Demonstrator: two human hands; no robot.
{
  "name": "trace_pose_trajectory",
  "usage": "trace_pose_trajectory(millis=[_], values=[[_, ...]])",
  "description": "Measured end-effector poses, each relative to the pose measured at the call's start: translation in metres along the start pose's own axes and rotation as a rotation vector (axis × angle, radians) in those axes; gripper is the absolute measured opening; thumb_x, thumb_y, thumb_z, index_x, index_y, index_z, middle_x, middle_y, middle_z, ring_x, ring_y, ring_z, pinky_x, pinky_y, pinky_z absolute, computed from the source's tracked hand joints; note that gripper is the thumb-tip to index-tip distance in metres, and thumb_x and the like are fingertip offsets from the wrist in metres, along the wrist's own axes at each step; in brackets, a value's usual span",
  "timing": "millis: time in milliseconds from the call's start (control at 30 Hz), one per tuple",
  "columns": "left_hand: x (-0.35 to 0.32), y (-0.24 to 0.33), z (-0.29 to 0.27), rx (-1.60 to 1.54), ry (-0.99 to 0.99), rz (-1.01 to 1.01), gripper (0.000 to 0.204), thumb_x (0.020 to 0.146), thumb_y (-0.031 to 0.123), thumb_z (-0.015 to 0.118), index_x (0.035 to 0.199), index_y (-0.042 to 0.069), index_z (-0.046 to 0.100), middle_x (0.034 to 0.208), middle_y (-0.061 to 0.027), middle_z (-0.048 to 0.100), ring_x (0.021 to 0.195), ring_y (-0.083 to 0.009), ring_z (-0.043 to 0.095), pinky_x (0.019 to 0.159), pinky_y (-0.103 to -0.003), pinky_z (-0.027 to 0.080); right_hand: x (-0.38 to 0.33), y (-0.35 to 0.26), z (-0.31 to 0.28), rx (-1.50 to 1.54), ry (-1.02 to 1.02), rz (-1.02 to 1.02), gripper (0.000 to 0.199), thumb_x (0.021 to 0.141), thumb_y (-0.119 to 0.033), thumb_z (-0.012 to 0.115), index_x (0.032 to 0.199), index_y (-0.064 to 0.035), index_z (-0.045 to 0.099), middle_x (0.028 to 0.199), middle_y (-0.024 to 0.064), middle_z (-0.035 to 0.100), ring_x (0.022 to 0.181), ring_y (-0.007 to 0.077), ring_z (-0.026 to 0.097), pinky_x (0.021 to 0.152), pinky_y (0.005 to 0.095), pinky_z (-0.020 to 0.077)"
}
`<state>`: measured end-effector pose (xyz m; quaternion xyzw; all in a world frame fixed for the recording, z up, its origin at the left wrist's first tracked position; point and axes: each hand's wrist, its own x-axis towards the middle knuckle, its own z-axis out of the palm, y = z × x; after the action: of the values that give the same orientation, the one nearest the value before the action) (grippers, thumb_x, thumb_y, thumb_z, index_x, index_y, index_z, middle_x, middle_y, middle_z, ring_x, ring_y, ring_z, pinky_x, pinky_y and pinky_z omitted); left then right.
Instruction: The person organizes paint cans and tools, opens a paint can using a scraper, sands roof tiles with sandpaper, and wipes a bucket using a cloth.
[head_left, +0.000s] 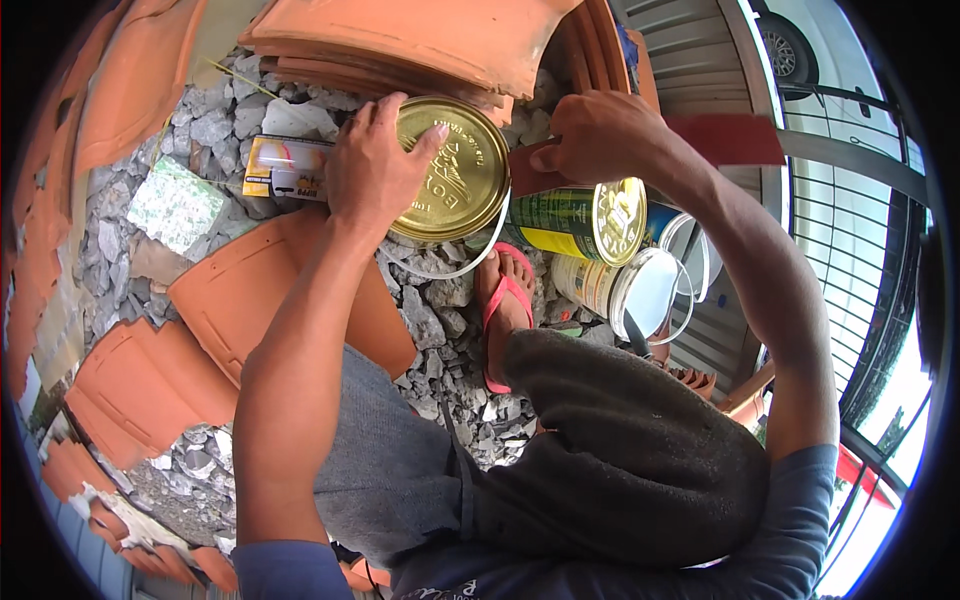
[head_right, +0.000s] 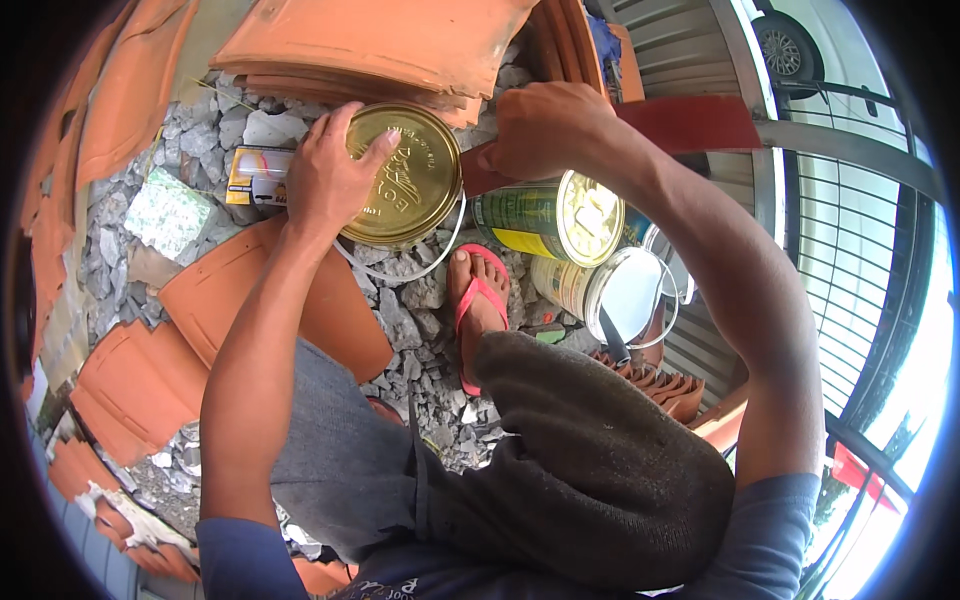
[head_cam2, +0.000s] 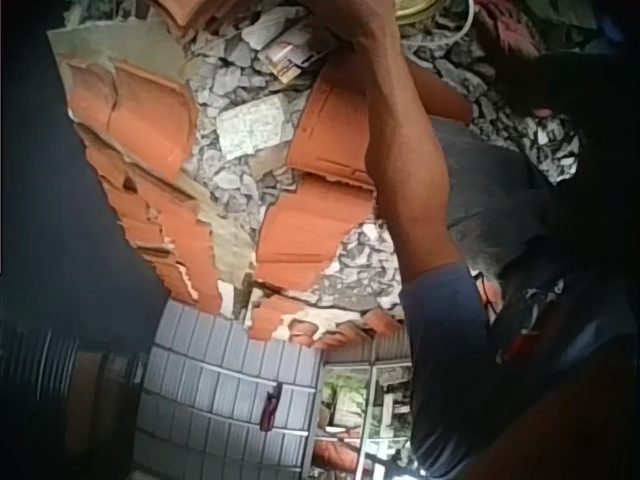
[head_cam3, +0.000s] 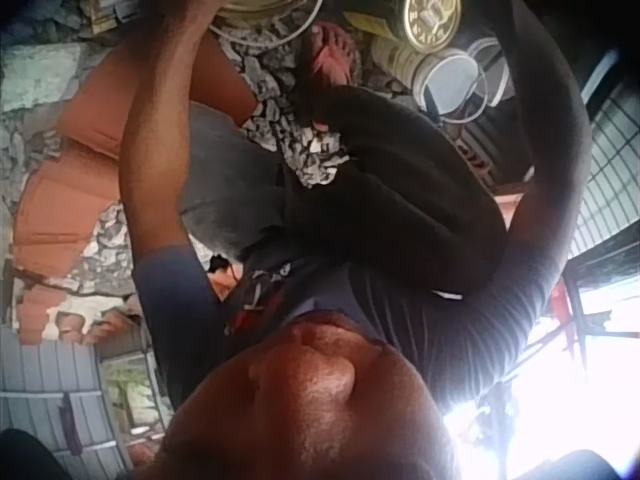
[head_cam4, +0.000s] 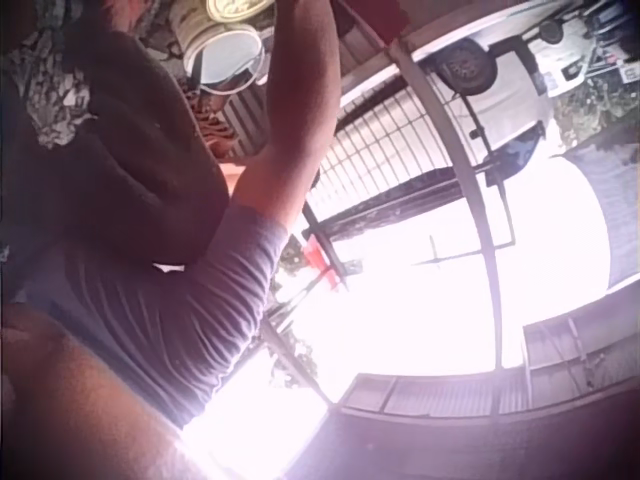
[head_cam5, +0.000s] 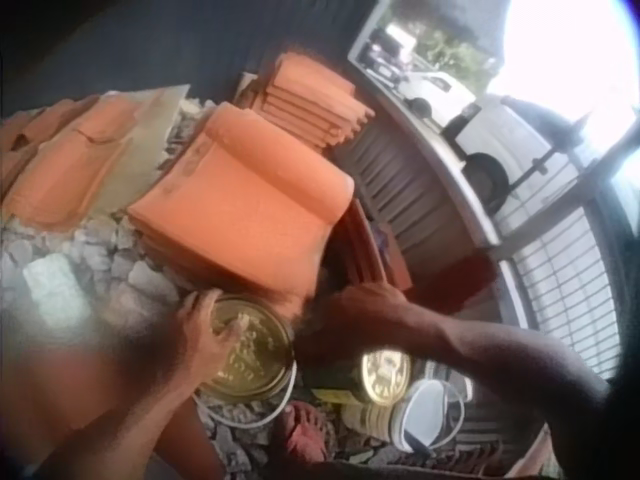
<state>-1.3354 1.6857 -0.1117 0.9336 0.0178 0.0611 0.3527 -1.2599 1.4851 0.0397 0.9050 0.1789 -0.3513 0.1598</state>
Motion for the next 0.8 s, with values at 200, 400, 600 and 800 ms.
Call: trace_pose_trajectory(millis=[200, 400, 600, 800], values=[[0.000, 0.000, -0.002, 0.022, 0.000, 0.003, 0.065, 0.091, 0.056, 0.067, 0.129, 0.003, 0.061, 0.119, -0.0210, 0.067, 0.109, -0.0410, 0.065, 0.090, -0.048, 0.054, 0.010, -0.009, -0.019, -0.132, 0.009, -0.105, 0.049, 0.087, -0.050, 0.073, 0.090, -0.0011, 0.076, 0.085, 0.0175, 0.073, 0.087, 0.0350, 0.073, 0.079, 0.0464, 0.0557], [0.002, 0.005, -0.002, 0.041, -0.015, -0.003, 0.063, 0.092, 0.054, 0.067, 0.129, 0.003, 0.060, 0.119, -0.0211, 0.066, 0.108, -0.0409, 0.065, 0.090, -0.049, 0.054, 0.004, 0.004, 0.007, 0.078, -0.003, 0.030, 0.046, 0.084, -0.048, 0.072, 0.093, -0.0032, 0.076, 0.093, 0.0161, 0.075, 0.094, 0.0324, 0.073, 0.081, 0.0437, 0.0564], [0.000, 0.007, 0.002, 0.091, 0.037, 0.042, 0.062, 0.092, 0.052, 0.067, 0.129, 0.003, 0.060, 0.119, -0.0211, 0.066, 0.107, -0.0415, 0.065, 0.089, -0.049, 0.054, 0.003, -0.001, 0.000, 0.118, -0.037, 0.061, 0.051, 0.089, -0.052, 0.071, 0.091, -0.0016, 0.076, 0.092, 0.0177, 0.075, 0.092, 0.0357, 0.073, 0.083, 0.0472, 0.0555], [0.000, 0.005, -0.001, 0.091, 0.002, 0.009, 0.062, 0.092, 0.051, 0.069, 0.129, 0.003, 0.060, 0.119, -0.0217, 0.066, 0.109, -0.0415, 0.065, 0.090, -0.049, 0.053, 0.014, 0.017, 0.031, 0.309, -0.056, 0.095, 0.055, 0.087, -0.055, 0.072, 0.094, -0.0012, 0.076, 0.093, 0.0180, 0.074, 0.087, 0.0331, 0.073, 0.083, 0.0428, 0.0546]])
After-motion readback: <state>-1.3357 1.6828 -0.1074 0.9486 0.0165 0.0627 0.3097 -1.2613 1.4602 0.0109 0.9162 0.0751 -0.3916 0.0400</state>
